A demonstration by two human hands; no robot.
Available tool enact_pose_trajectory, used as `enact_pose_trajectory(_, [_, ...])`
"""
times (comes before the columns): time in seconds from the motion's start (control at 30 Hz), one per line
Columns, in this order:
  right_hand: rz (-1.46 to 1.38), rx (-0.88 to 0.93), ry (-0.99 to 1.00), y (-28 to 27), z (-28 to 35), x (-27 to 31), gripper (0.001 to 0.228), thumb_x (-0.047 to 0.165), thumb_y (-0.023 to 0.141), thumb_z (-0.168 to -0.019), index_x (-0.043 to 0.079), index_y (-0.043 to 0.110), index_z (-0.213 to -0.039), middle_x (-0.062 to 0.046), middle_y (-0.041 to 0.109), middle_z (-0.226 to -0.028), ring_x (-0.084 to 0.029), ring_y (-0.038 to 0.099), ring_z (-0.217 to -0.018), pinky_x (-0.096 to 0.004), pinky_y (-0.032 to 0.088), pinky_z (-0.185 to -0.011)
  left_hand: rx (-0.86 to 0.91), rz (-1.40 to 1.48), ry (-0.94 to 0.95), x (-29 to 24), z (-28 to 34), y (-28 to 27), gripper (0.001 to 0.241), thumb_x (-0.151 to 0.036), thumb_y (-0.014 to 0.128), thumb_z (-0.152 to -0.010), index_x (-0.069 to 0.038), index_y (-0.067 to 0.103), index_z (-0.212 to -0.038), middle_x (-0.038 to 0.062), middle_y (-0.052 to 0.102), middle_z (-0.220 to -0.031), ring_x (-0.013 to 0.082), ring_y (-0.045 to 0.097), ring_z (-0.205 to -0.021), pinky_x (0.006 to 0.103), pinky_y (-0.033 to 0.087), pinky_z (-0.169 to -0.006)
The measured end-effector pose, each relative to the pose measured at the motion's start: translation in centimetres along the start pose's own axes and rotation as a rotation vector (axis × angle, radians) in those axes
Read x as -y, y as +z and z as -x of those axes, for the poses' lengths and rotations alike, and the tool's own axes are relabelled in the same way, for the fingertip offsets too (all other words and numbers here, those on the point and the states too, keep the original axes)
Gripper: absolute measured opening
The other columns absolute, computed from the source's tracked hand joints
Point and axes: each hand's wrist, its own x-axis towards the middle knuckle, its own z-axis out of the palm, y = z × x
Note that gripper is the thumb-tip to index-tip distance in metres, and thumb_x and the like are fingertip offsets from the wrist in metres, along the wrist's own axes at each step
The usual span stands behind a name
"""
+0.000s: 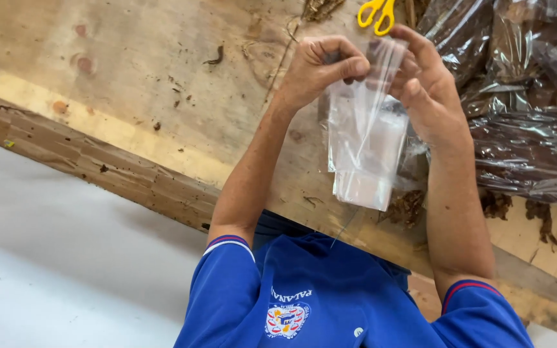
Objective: The person is manually packaging bundles of dried leaves into clear plastic bags on a wooden workbench.
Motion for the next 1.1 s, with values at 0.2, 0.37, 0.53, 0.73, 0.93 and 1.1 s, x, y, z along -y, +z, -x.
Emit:
enact_pose_trajectory(0.2, [0.107,-0.303,0.170,-0.2,0.9,0.8,0.023,0.021,0.077,-0.100,0.010,0.067,-0.119,-0.002,0.071,-0.111,-0.005,0.064,-0.082,-0.013,0.055,-0.070,0.022,-0.007,-0.052,0.8,-0.1,1.7,0.023,-0.021,0.085,-0.086,-0.005,0.070,-0.080,0.004,0.068,-0.070,0.0105,0.063,-0.059,0.0215,0.054,-0.053])
enact_pose_trajectory(0.37, [0.174,-0.352,0.096,-0.9,1.4,1.2,0.014,0.014,0.081,-0.102,0.006,0.070,-0.103,-0.007,0.073,-0.103,-0.012,0.072,-0.089,-0.018,0.060,-0.079,0.021,0.155,-0.060,-0.1,0.2,1.3,0.017,-0.018,0.079,-0.093,-0.003,0.070,-0.090,0.007,0.070,-0.079,0.0120,0.064,-0.068,0.0235,0.058,-0.062])
enact_pose_trajectory(0.53, [0.230,-0.271,0.054,-1.8,2.2,2.1,0.020,0.007,0.078,-0.103,-0.006,0.063,-0.107,-0.015,0.067,-0.097,-0.018,0.067,-0.078,-0.025,0.061,-0.076,-0.018,0.110,0.019,-0.7,0.2,1.6,0.023,-0.023,0.073,-0.097,-0.004,0.065,-0.085,0.006,0.066,-0.074,0.0127,0.061,-0.065,0.0244,0.056,-0.062])
enact_pose_trajectory(0.73, [0.506,-0.149,0.227,-3.8,3.3,4.1,0.023,0.004,0.081,-0.099,-0.008,0.069,-0.114,-0.017,0.072,-0.105,-0.018,0.070,-0.089,-0.022,0.059,-0.080,-0.007,0.113,0.006,0.3,0.3,1.6,0.029,-0.023,0.079,-0.092,-0.004,0.063,-0.078,0.003,0.058,-0.070,0.0105,0.055,-0.056,0.0231,0.047,-0.052])
enact_pose_trajectory(0.93, [0.540,0.043,-0.041,-2.2,2.3,6.0,0.067,0.012,0.066,-0.095,-0.021,0.043,-0.148,-0.036,0.055,-0.142,-0.044,0.056,-0.138,-0.049,0.047,-0.123,0.137,0.039,0.022,-0.7,0.7,2.7,0.026,-0.019,0.087,-0.085,-0.007,0.065,-0.087,0.001,0.068,-0.081,0.0080,0.064,-0.072,0.0206,0.052,-0.063])
enact_pose_trajectory(1.1, [0.639,0.018,0.152,-1.3,2.6,4.1,0.037,0.013,0.078,-0.096,-0.011,0.068,-0.123,-0.017,0.068,-0.109,-0.020,0.061,-0.094,-0.030,0.050,-0.080,0.168,-0.049,-0.019,0.5,0.9,2.7,0.036,-0.025,0.093,-0.080,-0.012,0.060,-0.082,-0.006,0.053,-0.072,0.0051,0.044,-0.063,0.0214,0.034,-0.054])
